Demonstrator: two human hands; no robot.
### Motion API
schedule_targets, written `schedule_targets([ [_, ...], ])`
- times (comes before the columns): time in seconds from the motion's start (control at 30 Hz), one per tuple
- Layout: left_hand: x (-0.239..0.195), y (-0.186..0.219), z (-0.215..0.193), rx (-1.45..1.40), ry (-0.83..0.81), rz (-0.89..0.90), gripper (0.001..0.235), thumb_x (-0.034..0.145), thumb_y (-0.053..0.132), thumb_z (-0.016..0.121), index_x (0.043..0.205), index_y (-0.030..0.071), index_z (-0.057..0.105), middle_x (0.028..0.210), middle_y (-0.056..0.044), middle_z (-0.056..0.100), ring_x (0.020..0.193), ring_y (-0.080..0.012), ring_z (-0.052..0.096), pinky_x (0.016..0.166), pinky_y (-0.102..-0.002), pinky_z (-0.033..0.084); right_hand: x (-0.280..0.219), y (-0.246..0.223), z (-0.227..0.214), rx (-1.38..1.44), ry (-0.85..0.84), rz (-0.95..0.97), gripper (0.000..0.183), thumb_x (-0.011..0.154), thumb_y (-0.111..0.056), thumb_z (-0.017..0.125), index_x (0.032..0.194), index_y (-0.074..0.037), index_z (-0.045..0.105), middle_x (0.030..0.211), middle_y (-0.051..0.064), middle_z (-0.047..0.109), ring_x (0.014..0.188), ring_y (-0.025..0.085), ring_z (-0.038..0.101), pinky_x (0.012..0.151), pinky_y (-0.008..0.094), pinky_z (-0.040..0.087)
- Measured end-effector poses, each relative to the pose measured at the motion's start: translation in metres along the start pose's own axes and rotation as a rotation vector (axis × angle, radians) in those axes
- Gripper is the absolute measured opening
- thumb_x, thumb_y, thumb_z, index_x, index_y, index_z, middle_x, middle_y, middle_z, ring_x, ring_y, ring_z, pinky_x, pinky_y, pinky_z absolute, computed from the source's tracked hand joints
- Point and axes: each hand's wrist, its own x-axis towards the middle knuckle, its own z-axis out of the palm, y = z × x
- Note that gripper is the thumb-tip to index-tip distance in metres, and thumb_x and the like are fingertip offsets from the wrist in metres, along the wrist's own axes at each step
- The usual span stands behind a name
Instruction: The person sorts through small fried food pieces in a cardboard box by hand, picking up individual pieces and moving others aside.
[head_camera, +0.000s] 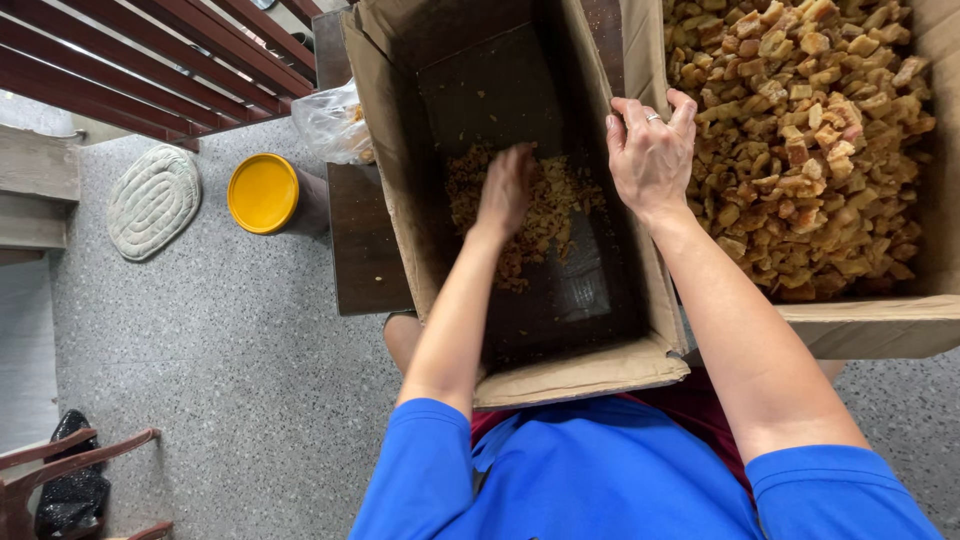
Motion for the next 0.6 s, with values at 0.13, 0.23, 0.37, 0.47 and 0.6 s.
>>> schedule_targets([
  [0.13, -0.032, -0.025, 0.071, 0.363, -0.036, -0.029, 0.060, 0.107, 0.042, 0.023, 0.161, 0.014, 0.025, 0.170, -0.017, 0.018, 0.155, -0.0399, 0.009, 0.121, -0.058, 0.004, -0.001, 0.000, 0.001, -0.005, 0.018, -0.010, 0.023, 0.112, -0.026, 0.065, 0.127, -0.010, 0.072, 0.109, 0.011, 0.077, 0.129, 0.041, 0.047, 0.110, 0.050, 0.040],
  [0.23, -0.053, -0.004, 0.099, 0.559, -0.170, 0.073, 0.061, 0.106, 0.041, 0.029, 0.161, 0.017, 0.021, 0.168, -0.016, 0.014, 0.153, -0.0401, 0.006, 0.122, -0.057, 0.003, -0.002, -0.001, 0.000, -0.002, 0.013, -0.011, 0.022, 0.112, -0.026, 0.065, 0.126, -0.010, 0.072, 0.110, 0.012, 0.077, 0.129, 0.041, 0.047, 0.109, 0.050, 0.039],
  [0.37, -0.050, -0.003, 0.090, 0.280, -0.155, 0.106, 0.060, 0.109, 0.018, 0.046, 0.165, 0.018, 0.024, 0.173, -0.008, 0.025, 0.161, -0.0305, 0.019, 0.133, -0.050, 0.012, -0.001, -0.002, -0.003, -0.001, 0.019, -0.017, 0.021, 0.111, -0.025, 0.066, 0.125, -0.010, 0.072, 0.111, 0.011, 0.077, 0.129, 0.041, 0.046, 0.111, 0.050, 0.039],
  [0.47, -0.044, -0.015, 0.056, -0.141, -0.138, 0.093, 0.078, 0.093, -0.009, 0.046, 0.164, 0.014, 0.024, 0.172, -0.016, 0.020, 0.158, -0.0350, 0.019, 0.129, -0.046, 0.018, 0.001, -0.001, -0.003, 0.014, 0.015, -0.012, 0.020, 0.112, -0.025, 0.066, 0.124, -0.009, 0.072, 0.112, 0.011, 0.077, 0.129, 0.041, 0.046, 0.110, 0.050, 0.038],
  [0.6, -0.041, -0.013, 0.027, -0.098, -0.228, 0.030, 0.071, 0.090, -0.002, 0.057, 0.155, 0.013, 0.033, 0.161, -0.018, 0.031, 0.149, -0.0364, 0.029, 0.121, -0.045, 0.029, 0.000, -0.002, -0.004, 0.018, 0.003, 0.003, 0.022, 0.112, -0.025, 0.067, 0.127, -0.009, 0.072, 0.111, 0.012, 0.077, 0.129, 0.041, 0.046, 0.110, 0.050, 0.038],
])
